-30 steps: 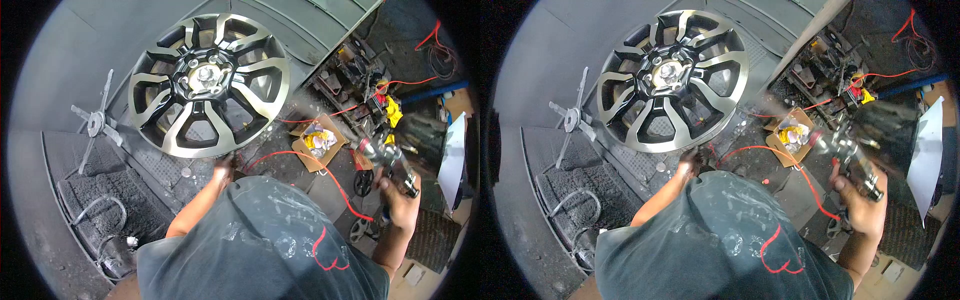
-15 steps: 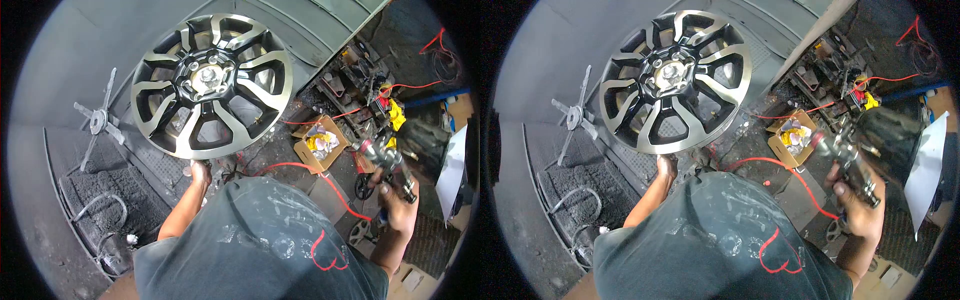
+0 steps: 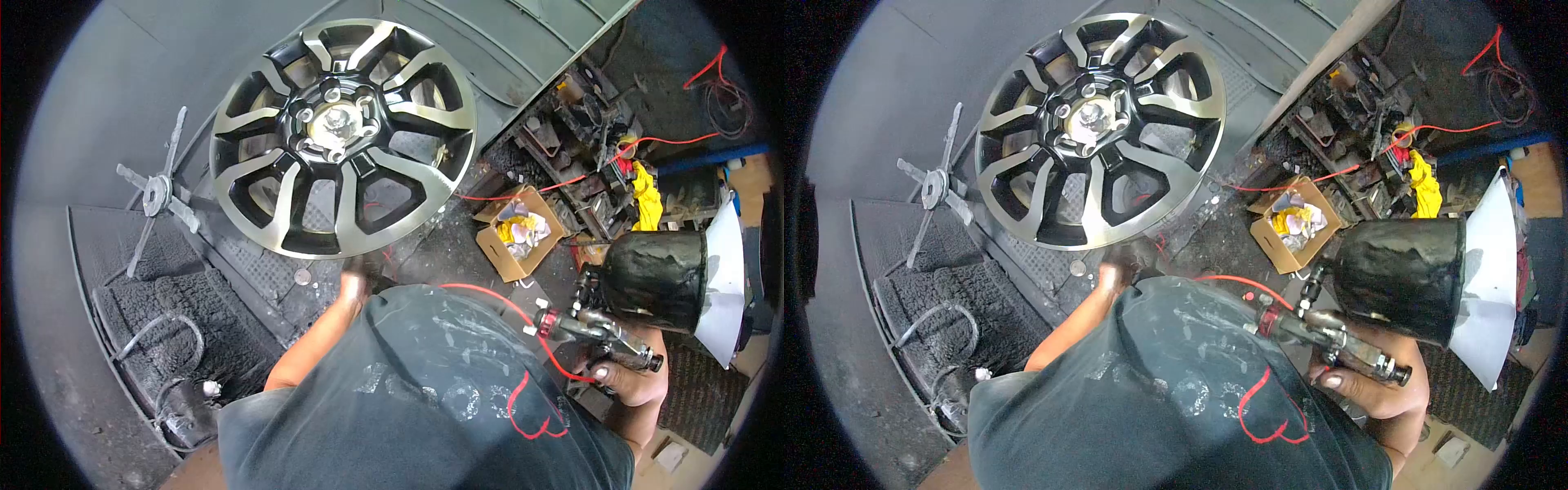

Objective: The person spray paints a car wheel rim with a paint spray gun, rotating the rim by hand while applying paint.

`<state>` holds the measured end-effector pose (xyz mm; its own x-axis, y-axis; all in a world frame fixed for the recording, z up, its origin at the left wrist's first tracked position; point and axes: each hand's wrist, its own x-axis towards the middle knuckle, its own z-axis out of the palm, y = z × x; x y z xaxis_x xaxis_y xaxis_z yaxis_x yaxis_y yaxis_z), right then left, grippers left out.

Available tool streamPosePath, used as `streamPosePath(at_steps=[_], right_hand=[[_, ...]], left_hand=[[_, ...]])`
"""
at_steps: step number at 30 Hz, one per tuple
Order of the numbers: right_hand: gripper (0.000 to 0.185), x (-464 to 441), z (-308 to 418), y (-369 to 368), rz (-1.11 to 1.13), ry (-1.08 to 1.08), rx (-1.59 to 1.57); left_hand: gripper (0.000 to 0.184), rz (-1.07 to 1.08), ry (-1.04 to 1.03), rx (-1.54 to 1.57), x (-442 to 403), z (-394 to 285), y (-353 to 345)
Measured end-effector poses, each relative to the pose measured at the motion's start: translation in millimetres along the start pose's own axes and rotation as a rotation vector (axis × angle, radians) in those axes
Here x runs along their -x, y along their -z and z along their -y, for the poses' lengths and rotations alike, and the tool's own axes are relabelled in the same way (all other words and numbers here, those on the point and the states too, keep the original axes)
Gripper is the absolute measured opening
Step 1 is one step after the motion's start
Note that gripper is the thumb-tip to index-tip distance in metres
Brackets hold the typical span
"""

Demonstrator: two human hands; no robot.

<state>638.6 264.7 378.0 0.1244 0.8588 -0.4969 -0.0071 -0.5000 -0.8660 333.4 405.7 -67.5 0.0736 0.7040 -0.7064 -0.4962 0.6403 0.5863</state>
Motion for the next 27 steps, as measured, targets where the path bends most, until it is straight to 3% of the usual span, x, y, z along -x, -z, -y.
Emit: streamPosePath(at_steps=[2,3,5,7,8,9,11,12,13,15,17,19,21,22,24,25,27], right_hand=[[0.065,-7,-11,11,-0.057,0.071,0.119],[0.064,-10,-12,14,-0.114,0.140,0.239],[0.052,-22,-11,13,-0.277,0.273,0.291],[0.040,-24,2,18,-0.333,0.199,0.334],[0.031,-32,-7,17,-0.381,0.369,0.291],[0.031,-31,-6,18,-0.381,0.368,0.292],[0.027,-29,-5,21,-0.363,0.301,0.353],[0.028,-29,-9,17,-0.361,0.345,0.345],[0.040,-18,-5,24,-0.318,0.132,0.418],[0.055,-7,-14,17,-0.305,0.101,0.414],[0.063,-3,-10,13,-0.096,0.050,0.255],[0.063,1,-10,8,0.011,-0.011,0.095],[0.060,2,-9,-1,-0.041,0.023,0.072],[0.059,-2,-11,0,-0.093,0.069,0.119],[0.057,-11,-12,12,-0.155,0.159,0.242],[0.051,-14,-9,9,-0.299,0.144,0.287],[0.040,-28,-5,18,-0.345,0.247,0.333]], left_hand=[[0.028,0.047,0.026,-0.068,3,-5,0],[0.027,0.176,0.080,-0.146,2,-10,7],[0.025,0.310,0.132,-0.221,4,-19,13],[0.019,0.062,0.178,-0.045,16,-35,12],[0.021,-0.067,0.069,-0.090,-1,-30,30],[0.022,-0.025,-0.008,-0.040,-7,-37,40],[0.024,-0.150,-0.126,0.053,-13,-57,44],[0.025,-0.149,-0.160,0.077,-16,-63,44],[0.025,-0.148,-0.196,0.102,-18,-67,45],[0.027,-0.185,-0.168,0.054,-21,-67,51],[0.026,-0.157,-0.166,0.099,-19,-60,44],[0.024,-0.132,-0.119,0.029,-10,-52,39],[0.024,-0.170,-0.110,0.054,-6,-45,34],[0.032,-0.036,-0.074,0.063,-15,-38,44],[0.031,-0.034,-0.051,0.036,-18,-27,45],[0.031,-0.036,-0.030,0.009,-11,-29,35],[0.032,-0.058,-0.011,0.015,8,-33,11]])
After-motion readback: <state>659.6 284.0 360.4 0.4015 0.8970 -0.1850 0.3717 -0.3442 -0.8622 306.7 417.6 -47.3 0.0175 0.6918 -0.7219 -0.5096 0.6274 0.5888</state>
